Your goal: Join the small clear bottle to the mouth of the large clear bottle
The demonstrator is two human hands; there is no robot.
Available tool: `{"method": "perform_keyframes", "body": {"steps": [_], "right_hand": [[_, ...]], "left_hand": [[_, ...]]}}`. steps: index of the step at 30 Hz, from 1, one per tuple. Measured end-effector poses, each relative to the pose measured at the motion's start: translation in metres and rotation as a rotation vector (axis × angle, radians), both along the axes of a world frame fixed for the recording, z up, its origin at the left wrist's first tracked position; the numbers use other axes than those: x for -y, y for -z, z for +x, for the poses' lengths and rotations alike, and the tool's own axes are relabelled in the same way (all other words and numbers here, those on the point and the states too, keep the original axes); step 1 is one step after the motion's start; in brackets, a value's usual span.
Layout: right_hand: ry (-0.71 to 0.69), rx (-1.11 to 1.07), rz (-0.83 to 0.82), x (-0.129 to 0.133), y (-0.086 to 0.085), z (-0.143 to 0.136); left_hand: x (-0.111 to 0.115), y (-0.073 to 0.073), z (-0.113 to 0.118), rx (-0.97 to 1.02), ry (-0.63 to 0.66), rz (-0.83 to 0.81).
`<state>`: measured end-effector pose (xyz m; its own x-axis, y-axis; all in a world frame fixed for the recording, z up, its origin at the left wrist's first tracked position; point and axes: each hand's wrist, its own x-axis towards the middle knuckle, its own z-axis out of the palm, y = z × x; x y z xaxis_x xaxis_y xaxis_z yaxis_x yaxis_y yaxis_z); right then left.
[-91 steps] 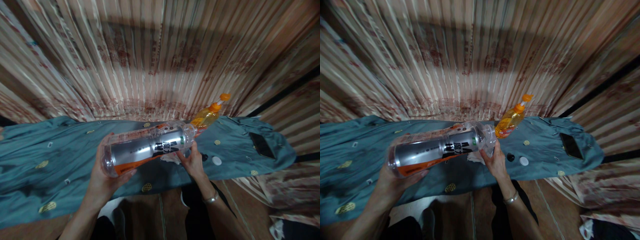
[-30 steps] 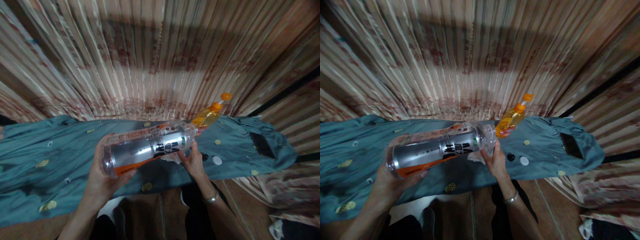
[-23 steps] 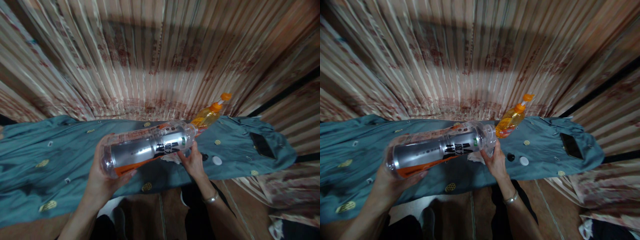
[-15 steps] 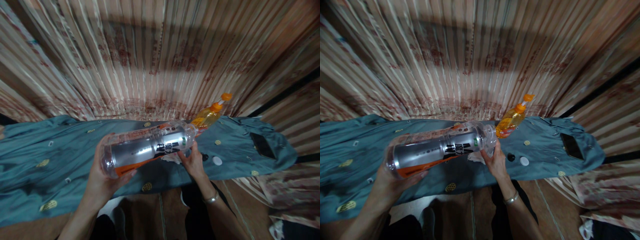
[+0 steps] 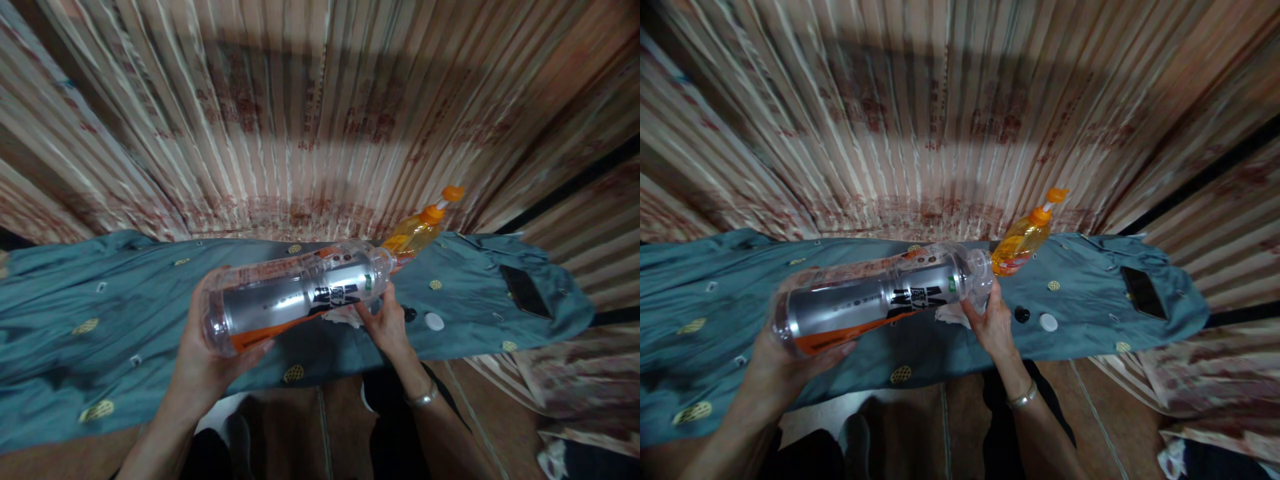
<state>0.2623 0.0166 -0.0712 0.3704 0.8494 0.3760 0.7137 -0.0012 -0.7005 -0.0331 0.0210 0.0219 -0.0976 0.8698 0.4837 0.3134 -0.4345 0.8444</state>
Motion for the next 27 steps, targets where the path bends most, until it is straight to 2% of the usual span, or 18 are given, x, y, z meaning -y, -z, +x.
{"method": "perform_keyframes", "body": {"steps": [5, 13, 20, 27], "right_hand": [[-0.001, 0.0, -0.007, 0.0, 0.0, 0.0], [-0.015, 0.002, 0.012, -0.001, 0.001, 0.0], [-0.006, 0.004, -0.013, 0.0, 0.001, 0.001], [-0.008, 0.002, -0.016, 0.0, -0.001, 0.001]], "left_hand": [[-0.002, 0.001, -0.003, -0.052, -0.003, 0.013], [-0.002, 0.004, -0.003, -0.012, 0.014, 0.025], [-0.003, -0.003, -0.015, -0.157, 0.094, -0.052], [-0.002, -0.006, -0.014, -0.152, 0.064, -0.054]]}}
